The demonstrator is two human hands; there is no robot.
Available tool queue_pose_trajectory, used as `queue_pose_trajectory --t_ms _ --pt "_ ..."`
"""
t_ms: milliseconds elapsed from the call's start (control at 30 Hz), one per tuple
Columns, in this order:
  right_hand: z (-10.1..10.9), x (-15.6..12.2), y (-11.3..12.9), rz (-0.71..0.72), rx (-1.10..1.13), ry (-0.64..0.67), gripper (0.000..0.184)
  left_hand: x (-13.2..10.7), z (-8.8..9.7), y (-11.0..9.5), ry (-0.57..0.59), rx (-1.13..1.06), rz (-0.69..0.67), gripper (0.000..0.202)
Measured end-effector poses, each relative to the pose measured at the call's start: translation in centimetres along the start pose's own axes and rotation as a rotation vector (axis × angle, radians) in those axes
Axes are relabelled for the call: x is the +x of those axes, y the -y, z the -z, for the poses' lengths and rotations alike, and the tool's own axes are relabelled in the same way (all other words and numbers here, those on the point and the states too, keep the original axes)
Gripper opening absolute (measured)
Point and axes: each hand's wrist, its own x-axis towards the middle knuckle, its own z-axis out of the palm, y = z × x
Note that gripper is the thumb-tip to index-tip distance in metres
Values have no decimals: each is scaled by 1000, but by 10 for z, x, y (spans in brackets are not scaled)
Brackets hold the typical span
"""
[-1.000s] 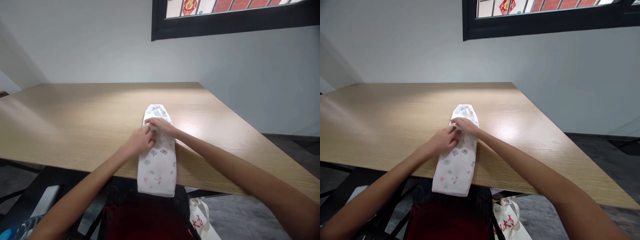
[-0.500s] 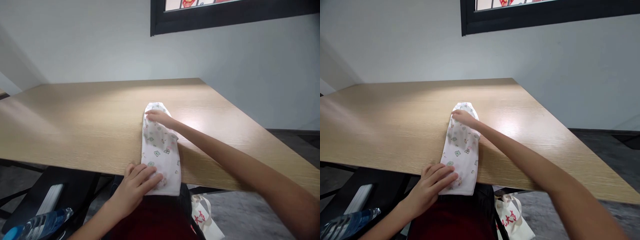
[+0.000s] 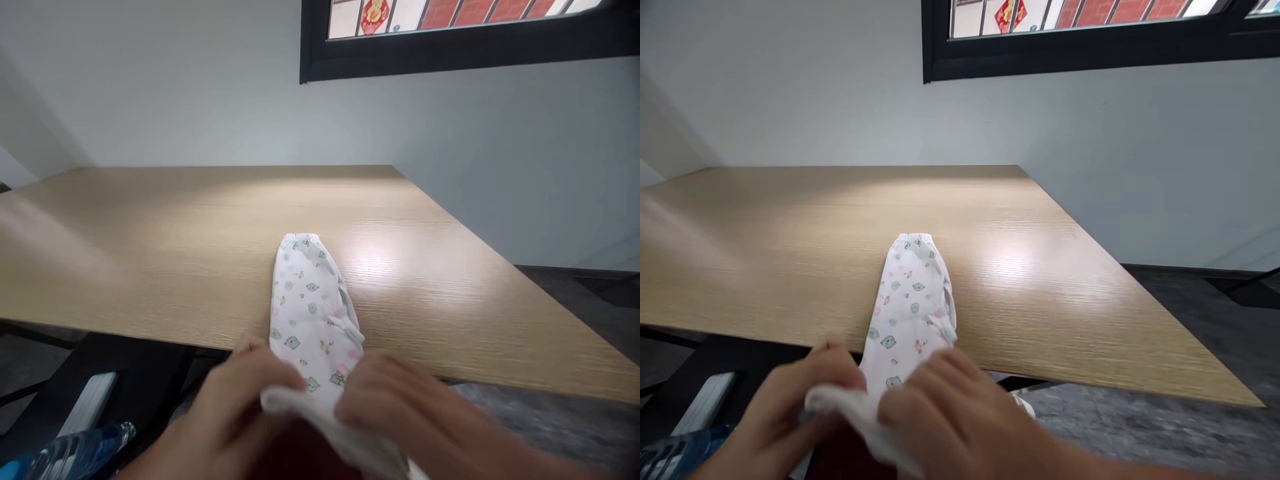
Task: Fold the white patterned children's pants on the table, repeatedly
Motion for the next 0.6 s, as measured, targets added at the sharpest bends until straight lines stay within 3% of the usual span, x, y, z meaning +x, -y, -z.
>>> queue_pose_trajectory --t_ms 67,133,233,333,400,500,600 --pt "14 30 -14 -106 27 -64 26 23 8 9 -177 -2 124 10" --pt "21 66 -42 -207 23 -84 23 56 15 30 -266 37 187 20" --pt "21 112 -104 -379 -11 -61 24 104 22 69 -249 190 259 40" --pt "10 136 -160 -483 -96 -76 30 125 21 96 -219 342 291 43" --pt "0 137 -179 -434 -189 -151 33 124 17 102 -150 409 240 36" --pt "-17 127 -176 -165 -328 -283 30 119 10 100 -10 506 129 33" --pt "-33 118 -160 128 -473 -196 34 117 0 97 56 607 72 33"
